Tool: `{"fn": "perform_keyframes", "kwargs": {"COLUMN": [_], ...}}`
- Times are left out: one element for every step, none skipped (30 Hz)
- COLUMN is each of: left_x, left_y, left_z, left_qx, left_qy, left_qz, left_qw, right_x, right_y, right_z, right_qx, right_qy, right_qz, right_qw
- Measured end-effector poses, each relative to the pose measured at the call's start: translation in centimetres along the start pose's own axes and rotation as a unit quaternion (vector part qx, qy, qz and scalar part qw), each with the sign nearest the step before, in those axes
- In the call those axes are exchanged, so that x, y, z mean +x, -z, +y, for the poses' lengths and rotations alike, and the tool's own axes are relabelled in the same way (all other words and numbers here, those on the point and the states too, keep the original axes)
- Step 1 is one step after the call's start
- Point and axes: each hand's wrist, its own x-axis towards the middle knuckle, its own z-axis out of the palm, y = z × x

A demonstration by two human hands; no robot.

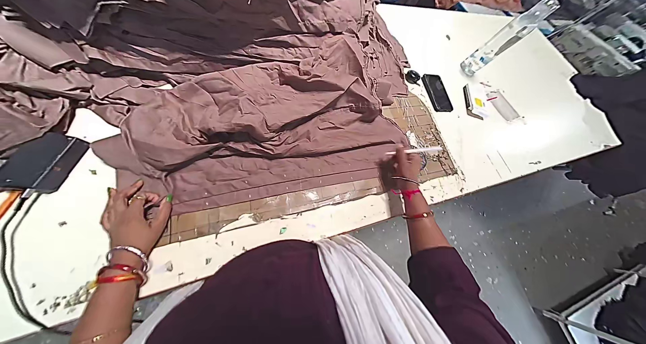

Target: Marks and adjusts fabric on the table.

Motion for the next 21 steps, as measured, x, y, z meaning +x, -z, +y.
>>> {"fn": "perform_keyframes", "kwargs": {"left_x": [0.0, -0.1, 0.0, 0.0, -0.1, -0.1, 0.0, -0.1, -0.1, -0.1, -0.2, -0.2, 0.0, 0.1, 0.1, 0.0, 0.0, 0.2, 0.3, 0.6, 0.9], "left_y": [0.0, -0.1, 0.0, 0.1, 0.1, 0.0, -0.1, -0.2, -0.2, -0.1, -0.1, -0.1, -0.3, -0.5, -0.6, -0.5, -0.3, 0.0, 0.4, 1.0, 1.1], "left_z": [0.1, 0.1, 0.2, 0.3, 0.2, 0.1, 0.1, 0.1, 0.1, 0.1, 0.1, 0.0, -0.1, -0.3, -0.3, -0.2, 0.2, 0.9, 1.6, 2.1, 2.0], "left_qx": [-0.002, -0.001, -0.003, -0.005, -0.005, -0.002, 0.0, 0.0, 0.004, 0.008, 0.009, 0.008, 0.005, 0.0, -0.01, -0.025, -0.05, -0.071, -0.095, -0.11, -0.094], "left_qy": [0.003, 0.003, 0.004, 0.006, 0.007, 0.008, 0.009, 0.008, 0.01, 0.013, 0.016, 0.014, 0.011, 0.006, 0.004, 0.01, 0.035, 0.077, 0.133, 0.19, 0.217], "left_qz": [0.0, 0.0, -0.003, -0.006, -0.008, -0.008, -0.008, -0.008, -0.009, -0.01, -0.011, -0.007, -0.001, 0.009, 0.019, 0.031, 0.045, 0.073, 0.096, 0.094, 0.085], "left_qw": [1.0, 1.0, 1.0, 1.0, 1.0, 1.0, 1.0, 1.0, 1.0, 1.0, 1.0, 1.0, 1.0, 1.0, 1.0, 0.999, 0.997, 0.992, 0.982, 0.971, 0.968], "right_x": [0.3, 0.3, 0.3, 0.4, 0.5, 0.6, 0.5, 0.8, 1.0, 1.3, 1.8, 2.6, 3.6, 4.9, 6.0, 6.9, 7.7, 8.5, 9.1, 9.4, 9.1], "right_y": [0.6, 1.6, 2.5, 3.2, 3.6, 3.6, 3.4, 3.0, 2.7, 2.7, 3.2, 4.1, 4.9, 5.8, 6.6, 7.5, 8.2, 8.7, 8.8, 8.5, 7.7], "right_z": [-0.4, -0.5, -0.2, 0.4, 1.4, 2.1, 2.4, 2.8, 3.1, 3.2, 3.4, 3.8, 4.3, 4.6, 4.7, 4.7, 4.7, 4.5, 4.2, 3.8, 3.3], "right_qx": [0.099, 0.152, 0.143, 0.083, -0.009, -0.107, -0.19, -0.259, -0.313, -0.347, -0.371, -0.383, -0.391, -0.398, -0.399, -0.4, -0.388, -0.373, -0.352, -0.328, -0.308], "right_qy": [-0.015, -0.015, 0.01, 0.043, 0.079, 0.106, 0.126, 0.153, 0.167, 0.164, 0.148, 0.114, 0.081, 0.047, 0.015, -0.02, -0.046, -0.064, -0.091, -0.124, -0.145], "right_qz": [0.046, 0.082, 0.094, 0.09, 0.076, 0.045, 0.004, -0.022, -0.035, -0.046, -0.056, -0.066, -0.061, -0.045, -0.016, 0.018, 0.057, 0.098, 0.118, 0.11, 0.071], "right_qw": [0.994, 0.985, 0.985, 0.992, 0.994, 0.988, 0.974, 0.953, 0.934, 0.922, 0.915, 0.914, 0.915, 0.915, 0.917, 0.916, 0.919, 0.92, 0.924, 0.93, 0.938]}}
